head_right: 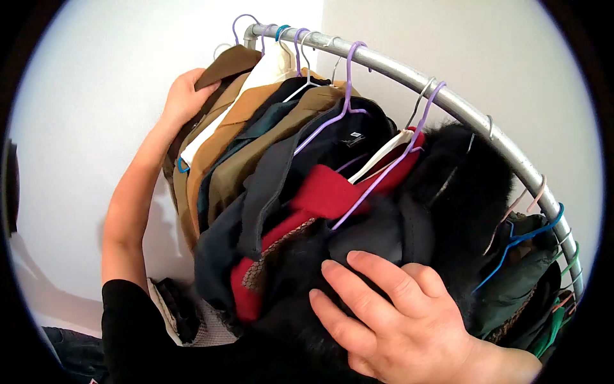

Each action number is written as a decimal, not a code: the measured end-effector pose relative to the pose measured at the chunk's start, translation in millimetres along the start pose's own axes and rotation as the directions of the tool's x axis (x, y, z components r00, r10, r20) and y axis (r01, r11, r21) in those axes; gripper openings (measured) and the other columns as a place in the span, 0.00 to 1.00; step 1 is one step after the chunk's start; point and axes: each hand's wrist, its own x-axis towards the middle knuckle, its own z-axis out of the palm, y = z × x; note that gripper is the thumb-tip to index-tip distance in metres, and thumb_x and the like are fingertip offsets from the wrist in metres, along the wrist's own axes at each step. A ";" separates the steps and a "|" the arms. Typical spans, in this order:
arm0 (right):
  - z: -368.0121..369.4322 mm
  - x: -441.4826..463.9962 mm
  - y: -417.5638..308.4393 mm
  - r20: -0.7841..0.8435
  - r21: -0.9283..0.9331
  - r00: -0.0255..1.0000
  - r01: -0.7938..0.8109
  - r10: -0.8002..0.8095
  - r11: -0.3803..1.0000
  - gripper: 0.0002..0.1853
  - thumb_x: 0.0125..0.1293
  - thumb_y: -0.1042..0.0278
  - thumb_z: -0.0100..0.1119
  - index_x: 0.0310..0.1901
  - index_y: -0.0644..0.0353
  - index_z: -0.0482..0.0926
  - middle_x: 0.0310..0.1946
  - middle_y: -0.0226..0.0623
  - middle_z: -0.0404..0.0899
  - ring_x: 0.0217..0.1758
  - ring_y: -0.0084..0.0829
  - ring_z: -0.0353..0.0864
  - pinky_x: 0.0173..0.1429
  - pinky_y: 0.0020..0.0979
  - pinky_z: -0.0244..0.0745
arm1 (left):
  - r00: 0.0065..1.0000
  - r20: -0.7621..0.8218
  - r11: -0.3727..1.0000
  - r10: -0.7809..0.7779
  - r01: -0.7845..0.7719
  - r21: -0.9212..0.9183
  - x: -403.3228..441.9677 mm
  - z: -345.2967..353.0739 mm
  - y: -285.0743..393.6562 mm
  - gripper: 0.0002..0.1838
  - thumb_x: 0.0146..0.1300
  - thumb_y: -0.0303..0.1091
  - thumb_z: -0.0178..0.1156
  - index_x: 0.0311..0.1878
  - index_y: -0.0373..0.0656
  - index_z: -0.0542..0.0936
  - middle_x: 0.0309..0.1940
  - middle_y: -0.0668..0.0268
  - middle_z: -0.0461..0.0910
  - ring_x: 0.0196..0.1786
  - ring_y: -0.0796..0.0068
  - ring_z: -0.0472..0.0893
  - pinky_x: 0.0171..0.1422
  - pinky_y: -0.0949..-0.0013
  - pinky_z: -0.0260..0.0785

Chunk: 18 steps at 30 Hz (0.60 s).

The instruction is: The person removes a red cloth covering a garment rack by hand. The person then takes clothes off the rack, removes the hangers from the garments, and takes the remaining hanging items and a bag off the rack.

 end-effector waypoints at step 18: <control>-1.0 5.4 -2.6 -0.034 0.007 0.999 0.023 -0.023 1.000 0.25 0.50 0.68 0.59 0.53 0.51 0.88 0.61 0.41 0.81 0.63 0.46 0.79 0.55 0.41 0.74 | 0.987 0.160 0.999 0.020 -0.025 0.028 -10.8 -9.1 28.8 0.19 0.69 0.40 0.64 0.54 0.35 0.84 0.43 0.51 0.87 0.47 0.58 0.86 0.56 0.58 0.75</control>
